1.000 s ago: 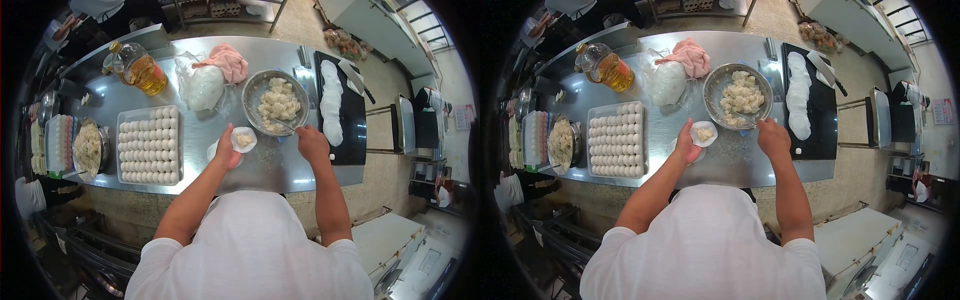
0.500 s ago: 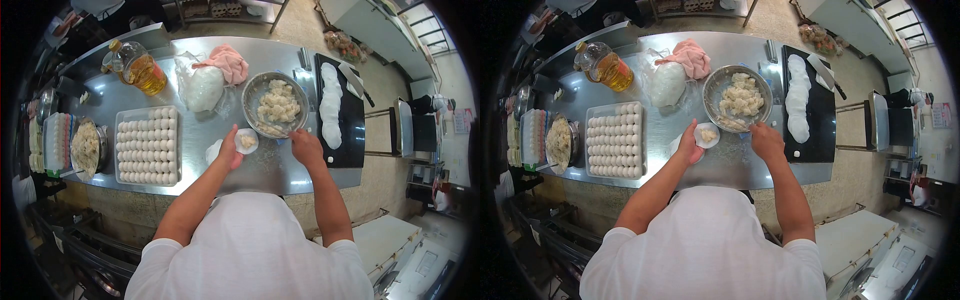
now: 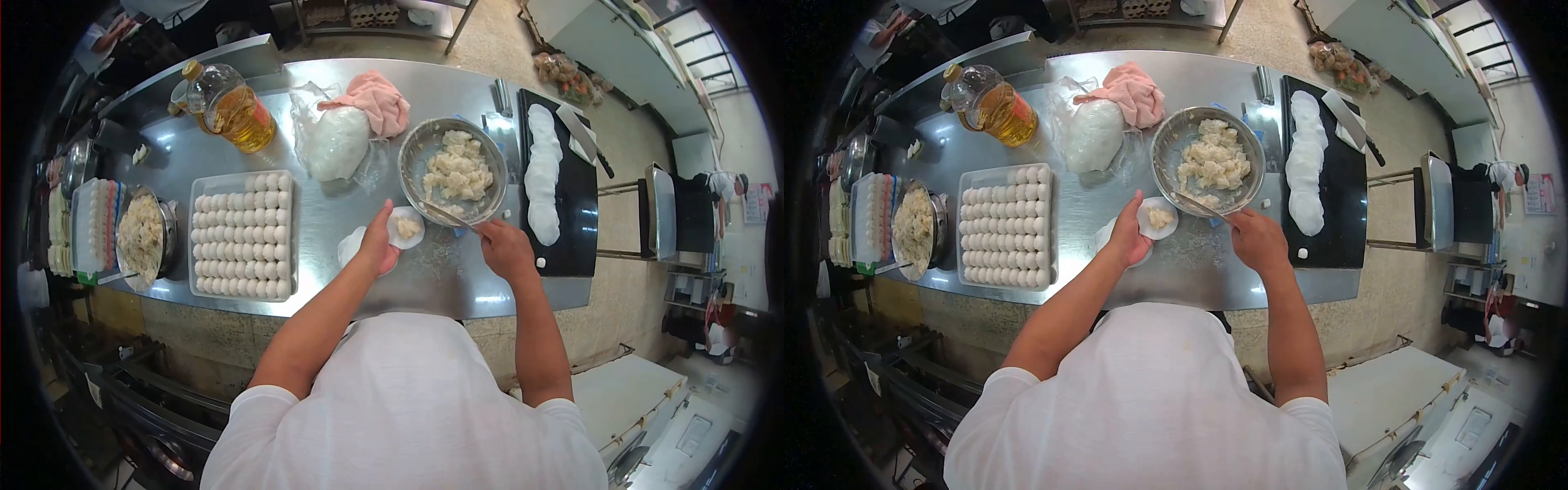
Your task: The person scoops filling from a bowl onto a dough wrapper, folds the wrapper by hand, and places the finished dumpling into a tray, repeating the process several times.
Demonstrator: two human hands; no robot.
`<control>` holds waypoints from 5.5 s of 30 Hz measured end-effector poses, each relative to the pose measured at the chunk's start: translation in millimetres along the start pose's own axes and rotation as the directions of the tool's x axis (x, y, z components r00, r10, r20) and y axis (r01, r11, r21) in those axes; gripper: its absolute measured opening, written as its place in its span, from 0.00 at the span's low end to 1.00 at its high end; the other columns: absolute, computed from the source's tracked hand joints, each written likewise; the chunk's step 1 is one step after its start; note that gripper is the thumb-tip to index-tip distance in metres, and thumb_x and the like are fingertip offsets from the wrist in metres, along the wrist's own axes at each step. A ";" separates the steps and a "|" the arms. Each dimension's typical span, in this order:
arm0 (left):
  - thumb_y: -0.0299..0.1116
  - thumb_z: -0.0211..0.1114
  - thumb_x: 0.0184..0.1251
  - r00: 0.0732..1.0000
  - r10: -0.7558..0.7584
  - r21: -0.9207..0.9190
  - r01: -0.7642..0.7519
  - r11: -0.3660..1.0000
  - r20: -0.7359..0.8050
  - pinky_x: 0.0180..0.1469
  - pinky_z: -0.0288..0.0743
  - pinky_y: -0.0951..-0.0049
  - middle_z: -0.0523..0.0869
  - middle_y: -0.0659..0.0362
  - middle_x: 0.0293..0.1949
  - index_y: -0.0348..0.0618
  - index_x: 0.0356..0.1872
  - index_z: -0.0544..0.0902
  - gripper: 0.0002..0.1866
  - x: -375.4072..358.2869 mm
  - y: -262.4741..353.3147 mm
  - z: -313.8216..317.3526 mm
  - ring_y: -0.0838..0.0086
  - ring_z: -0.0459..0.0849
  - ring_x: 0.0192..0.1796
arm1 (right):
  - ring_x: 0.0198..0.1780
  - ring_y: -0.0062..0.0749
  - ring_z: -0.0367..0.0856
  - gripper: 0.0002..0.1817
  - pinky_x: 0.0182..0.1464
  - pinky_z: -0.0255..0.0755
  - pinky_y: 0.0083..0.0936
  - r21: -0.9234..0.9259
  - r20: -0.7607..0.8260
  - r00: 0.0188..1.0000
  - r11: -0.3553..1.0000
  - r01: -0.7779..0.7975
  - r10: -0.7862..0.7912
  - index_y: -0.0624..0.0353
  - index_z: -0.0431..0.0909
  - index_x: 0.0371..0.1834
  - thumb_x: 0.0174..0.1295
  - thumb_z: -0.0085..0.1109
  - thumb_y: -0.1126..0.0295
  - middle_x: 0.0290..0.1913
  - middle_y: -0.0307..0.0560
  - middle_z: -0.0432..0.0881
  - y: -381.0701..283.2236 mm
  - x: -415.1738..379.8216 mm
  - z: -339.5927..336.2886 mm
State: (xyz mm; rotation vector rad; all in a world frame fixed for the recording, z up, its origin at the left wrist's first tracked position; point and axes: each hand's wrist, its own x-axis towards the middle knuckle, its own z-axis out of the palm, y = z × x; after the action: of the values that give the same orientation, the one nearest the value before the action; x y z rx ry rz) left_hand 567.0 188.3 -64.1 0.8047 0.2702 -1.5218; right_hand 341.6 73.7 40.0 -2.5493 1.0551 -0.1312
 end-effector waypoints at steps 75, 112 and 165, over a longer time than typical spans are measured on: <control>0.32 0.87 0.45 0.700 0.417 0.288 -0.655 0.699 0.580 0.57 0.81 0.62 0.85 0.50 0.55 0.35 0.61 0.76 0.39 -188.9 43.0 71.7 0.64 0.82 0.60 | 0.44 0.39 0.81 0.17 0.47 0.75 0.31 0.879 -0.442 0.894 0.163 0.447 -0.069 0.58 0.80 0.41 0.52 0.78 0.69 0.44 0.49 0.80 -154.5 -30.2 -50.1; 0.29 0.85 0.44 0.418 0.334 0.352 -0.904 0.241 0.845 0.55 0.78 0.65 0.82 0.51 0.54 0.37 0.52 0.83 0.30 -183.9 56.9 84.7 0.63 0.82 0.54 | 0.33 0.36 0.85 0.12 0.32 0.79 0.27 0.466 -0.546 0.768 0.641 0.610 -0.334 0.60 0.84 0.36 0.48 0.75 0.77 0.35 0.46 0.84 -154.7 -41.8 -86.5; 0.25 0.74 0.59 0.327 0.381 0.351 -0.937 0.008 0.865 0.50 0.77 0.71 0.84 0.52 0.48 0.41 0.49 0.84 0.16 -176.7 51.3 84.1 0.68 0.83 0.50 | 0.31 0.36 0.81 0.11 0.31 0.76 0.29 0.447 -0.474 0.806 0.692 0.567 -0.355 0.63 0.81 0.39 0.53 0.70 0.80 0.35 0.47 0.79 -157.6 -34.1 -85.0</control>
State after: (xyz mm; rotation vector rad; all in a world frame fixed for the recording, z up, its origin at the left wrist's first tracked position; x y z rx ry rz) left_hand 574.6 266.6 122.3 0.9571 -1.4072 -0.6153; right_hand 402.4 173.5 179.9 -2.1869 0.3263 -0.9366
